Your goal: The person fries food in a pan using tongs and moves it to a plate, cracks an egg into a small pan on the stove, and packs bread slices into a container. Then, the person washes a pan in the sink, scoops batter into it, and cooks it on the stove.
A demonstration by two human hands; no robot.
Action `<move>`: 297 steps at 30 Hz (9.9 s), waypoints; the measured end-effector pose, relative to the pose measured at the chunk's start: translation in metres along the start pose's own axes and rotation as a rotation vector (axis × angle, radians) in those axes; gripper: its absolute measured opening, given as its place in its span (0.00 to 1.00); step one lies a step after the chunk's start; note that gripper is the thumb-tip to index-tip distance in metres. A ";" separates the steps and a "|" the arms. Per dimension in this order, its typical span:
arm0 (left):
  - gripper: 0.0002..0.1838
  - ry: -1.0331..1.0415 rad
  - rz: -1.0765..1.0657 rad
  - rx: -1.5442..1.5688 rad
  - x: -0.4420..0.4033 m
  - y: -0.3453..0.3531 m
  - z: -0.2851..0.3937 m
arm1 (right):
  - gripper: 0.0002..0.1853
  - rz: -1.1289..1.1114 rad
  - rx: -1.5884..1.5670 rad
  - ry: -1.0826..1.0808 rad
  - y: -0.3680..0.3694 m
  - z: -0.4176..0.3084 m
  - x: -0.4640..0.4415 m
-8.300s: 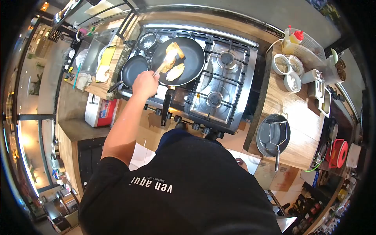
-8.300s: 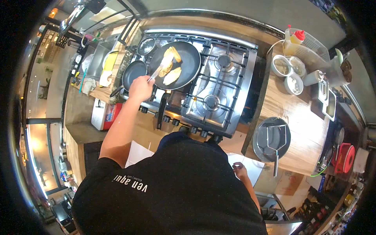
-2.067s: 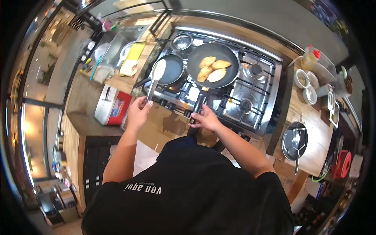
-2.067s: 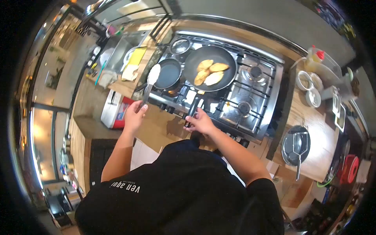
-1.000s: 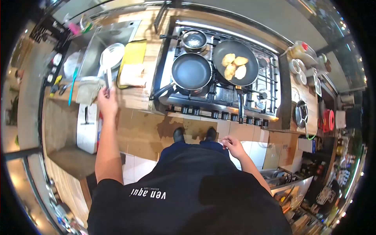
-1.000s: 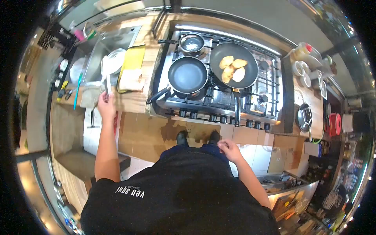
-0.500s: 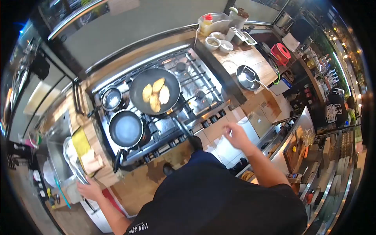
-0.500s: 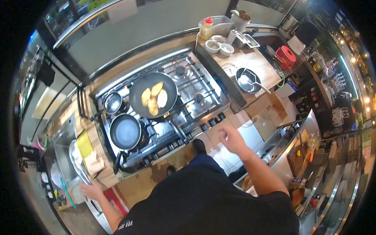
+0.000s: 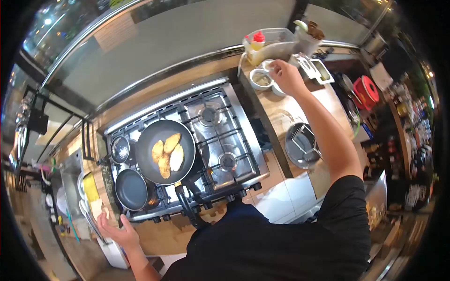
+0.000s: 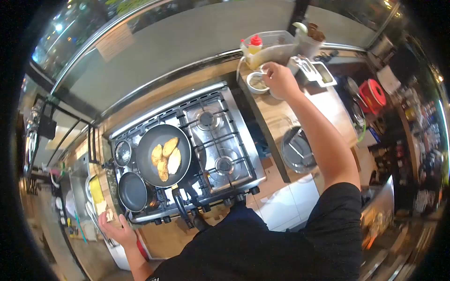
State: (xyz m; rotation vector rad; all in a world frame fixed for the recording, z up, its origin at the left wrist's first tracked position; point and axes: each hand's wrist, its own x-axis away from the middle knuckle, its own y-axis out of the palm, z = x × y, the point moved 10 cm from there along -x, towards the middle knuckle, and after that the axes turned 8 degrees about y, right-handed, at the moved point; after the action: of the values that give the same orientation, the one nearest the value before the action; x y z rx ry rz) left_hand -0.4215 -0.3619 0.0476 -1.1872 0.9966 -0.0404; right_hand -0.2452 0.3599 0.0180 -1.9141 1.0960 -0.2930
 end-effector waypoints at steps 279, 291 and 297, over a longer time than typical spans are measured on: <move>0.50 1.608 -1.871 0.360 0.373 0.330 0.606 | 0.21 0.469 -0.866 1.036 -0.136 0.210 0.793; 0.44 2.029 -1.994 0.066 0.436 0.264 0.825 | 0.20 1.099 -0.844 1.113 -0.221 0.197 0.910; 0.33 3.410 -1.342 -0.087 0.481 0.224 0.945 | 0.20 1.328 -0.679 1.375 -0.255 0.236 0.966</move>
State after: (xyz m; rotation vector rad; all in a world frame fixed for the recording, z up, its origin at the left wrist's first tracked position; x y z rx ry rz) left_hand 0.3882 0.1972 -0.4077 0.0464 -0.7763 1.6615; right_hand 0.5990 -0.2073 -0.1201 -0.7792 3.3696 -0.4796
